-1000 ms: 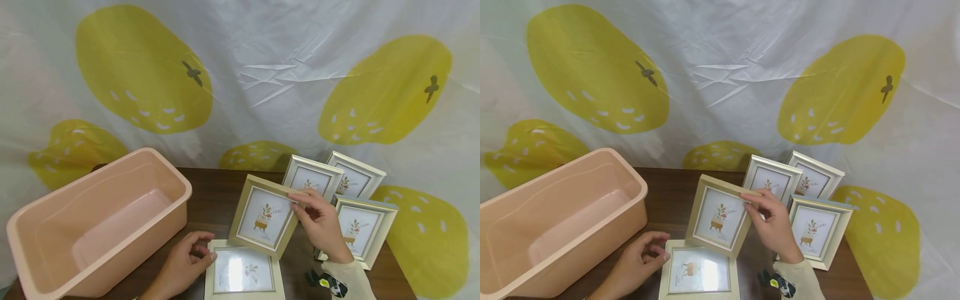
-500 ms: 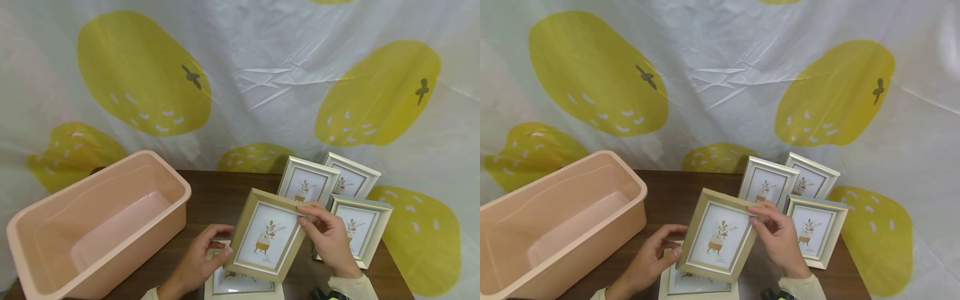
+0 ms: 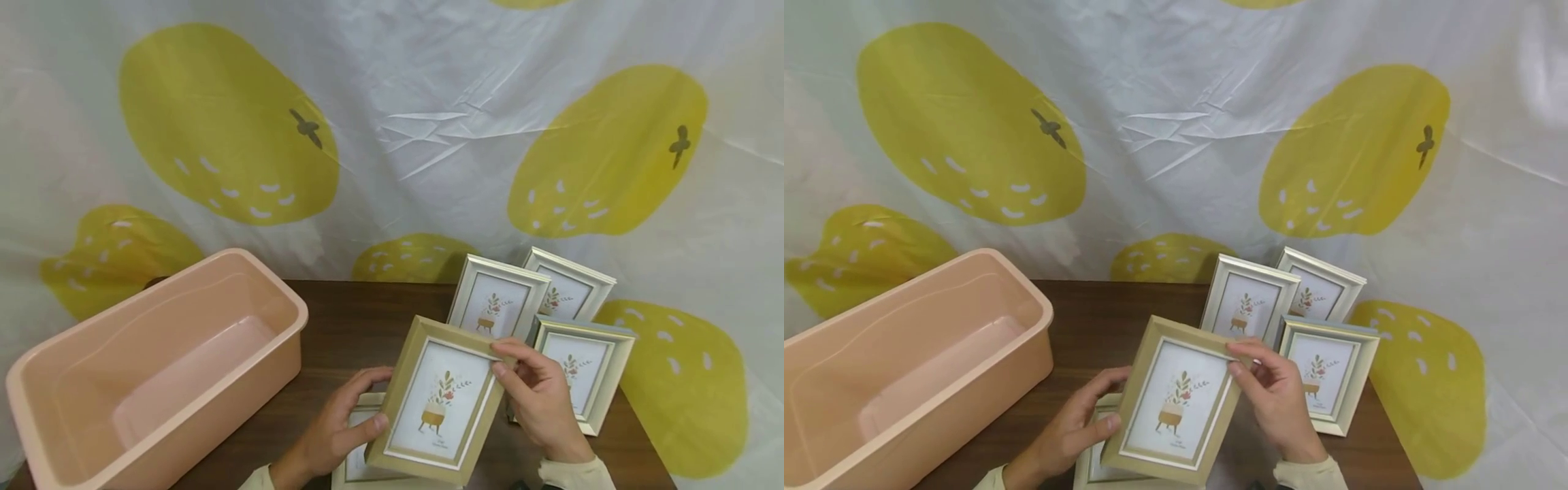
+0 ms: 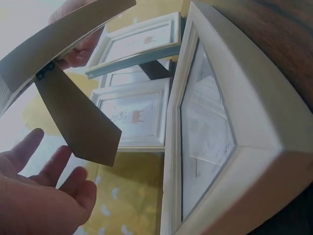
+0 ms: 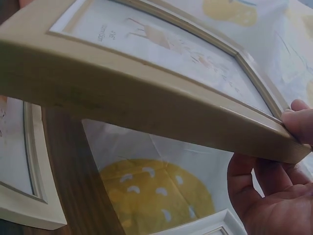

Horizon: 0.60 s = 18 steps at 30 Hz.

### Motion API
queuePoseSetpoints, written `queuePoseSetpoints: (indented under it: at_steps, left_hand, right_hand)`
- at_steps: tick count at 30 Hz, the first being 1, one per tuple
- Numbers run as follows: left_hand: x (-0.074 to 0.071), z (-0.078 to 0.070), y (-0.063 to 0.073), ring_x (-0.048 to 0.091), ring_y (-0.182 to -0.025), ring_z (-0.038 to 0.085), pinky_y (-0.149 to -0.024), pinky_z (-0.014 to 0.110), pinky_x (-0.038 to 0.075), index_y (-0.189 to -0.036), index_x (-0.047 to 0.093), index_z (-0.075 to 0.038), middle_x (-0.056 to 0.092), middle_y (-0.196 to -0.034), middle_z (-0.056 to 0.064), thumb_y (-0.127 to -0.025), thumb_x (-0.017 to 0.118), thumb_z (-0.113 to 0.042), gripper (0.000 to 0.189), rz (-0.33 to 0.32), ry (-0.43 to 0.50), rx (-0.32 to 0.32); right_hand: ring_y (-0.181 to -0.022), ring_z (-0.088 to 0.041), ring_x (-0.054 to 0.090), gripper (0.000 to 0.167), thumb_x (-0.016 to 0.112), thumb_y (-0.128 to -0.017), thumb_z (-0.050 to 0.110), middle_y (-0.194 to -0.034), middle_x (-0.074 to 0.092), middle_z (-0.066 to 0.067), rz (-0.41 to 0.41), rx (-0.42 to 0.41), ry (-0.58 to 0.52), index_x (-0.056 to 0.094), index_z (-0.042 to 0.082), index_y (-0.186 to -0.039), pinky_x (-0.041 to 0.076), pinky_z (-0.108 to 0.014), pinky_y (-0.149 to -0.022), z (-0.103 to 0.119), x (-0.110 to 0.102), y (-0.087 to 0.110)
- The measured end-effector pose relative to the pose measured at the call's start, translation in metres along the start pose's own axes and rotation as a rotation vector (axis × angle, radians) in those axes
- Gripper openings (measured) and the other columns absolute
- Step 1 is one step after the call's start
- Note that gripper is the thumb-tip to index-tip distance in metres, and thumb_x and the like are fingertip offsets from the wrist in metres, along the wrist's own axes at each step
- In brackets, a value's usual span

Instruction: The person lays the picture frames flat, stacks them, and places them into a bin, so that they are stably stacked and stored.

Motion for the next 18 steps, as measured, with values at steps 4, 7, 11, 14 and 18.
queuePoseSetpoints:
  at_steps: [4,7,11,14,18]
  left_hand:
    - [-0.002,0.003,0.002,0.055,-0.135,0.02,-0.117,0.044,0.044,-0.148,0.055,-0.021,0.059,-0.145,0.005,-0.101,0.06,-0.014,0.048,-0.022,0.012,-0.027]
    - [-0.006,0.005,0.005,0.059,-0.127,0.021,-0.109,0.042,0.052,-0.145,0.057,-0.017,0.06,-0.139,0.008,-0.102,0.06,-0.01,0.044,-0.064,0.023,-0.041]
    - [-0.012,0.008,0.01,0.063,-0.116,0.019,-0.099,0.036,0.058,-0.141,0.06,-0.012,0.063,-0.13,0.012,-0.102,0.061,-0.007,0.039,-0.113,0.046,-0.067]
    - [-0.014,0.012,0.014,0.064,-0.113,0.016,-0.096,0.034,0.061,-0.14,0.06,-0.008,0.064,-0.127,0.016,-0.101,0.064,-0.006,0.039,-0.129,0.092,-0.104]
    - [-0.015,0.017,0.022,0.063,-0.117,0.014,-0.093,0.033,0.062,-0.144,0.055,-0.004,0.061,-0.134,0.021,-0.1,0.067,-0.004,0.045,-0.141,0.145,-0.164]
  right_hand:
    - [-0.102,-0.012,0.07,0.046,0.044,-0.094,-0.031,-0.132,0.067,-0.012,-0.006,0.012,0.04,0.063,-0.014,-0.132,0.061,-0.02,-0.078,-0.002,0.0,0.001]
    - [-0.102,-0.01,0.07,0.042,0.049,-0.095,-0.028,-0.13,0.068,-0.008,-0.027,0.038,0.116,0.063,-0.014,-0.131,0.061,-0.019,-0.077,-0.006,-0.001,0.0]
    - [-0.091,-0.005,0.072,0.035,0.056,-0.097,-0.021,-0.128,0.07,0.001,-0.084,0.111,0.249,0.065,-0.013,-0.13,0.059,-0.017,-0.07,-0.013,-0.005,0.0]
    - [-0.086,-0.005,0.074,0.033,0.058,-0.097,-0.018,-0.127,0.071,0.006,-0.128,0.171,0.314,0.063,-0.017,-0.129,0.06,-0.02,-0.069,-0.019,-0.008,0.0]
    - [-0.093,-0.01,0.076,0.034,0.058,-0.097,-0.018,-0.126,0.072,0.005,-0.16,0.204,0.311,0.057,-0.022,-0.131,0.064,-0.025,-0.074,-0.027,-0.01,0.0]
Point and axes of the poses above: each hand's wrist, its own y-axis away from the middle knuckle, its own x-axis out of the palm, z = x × y, the point moved 9 cm from there along -y, towards the middle knuckle
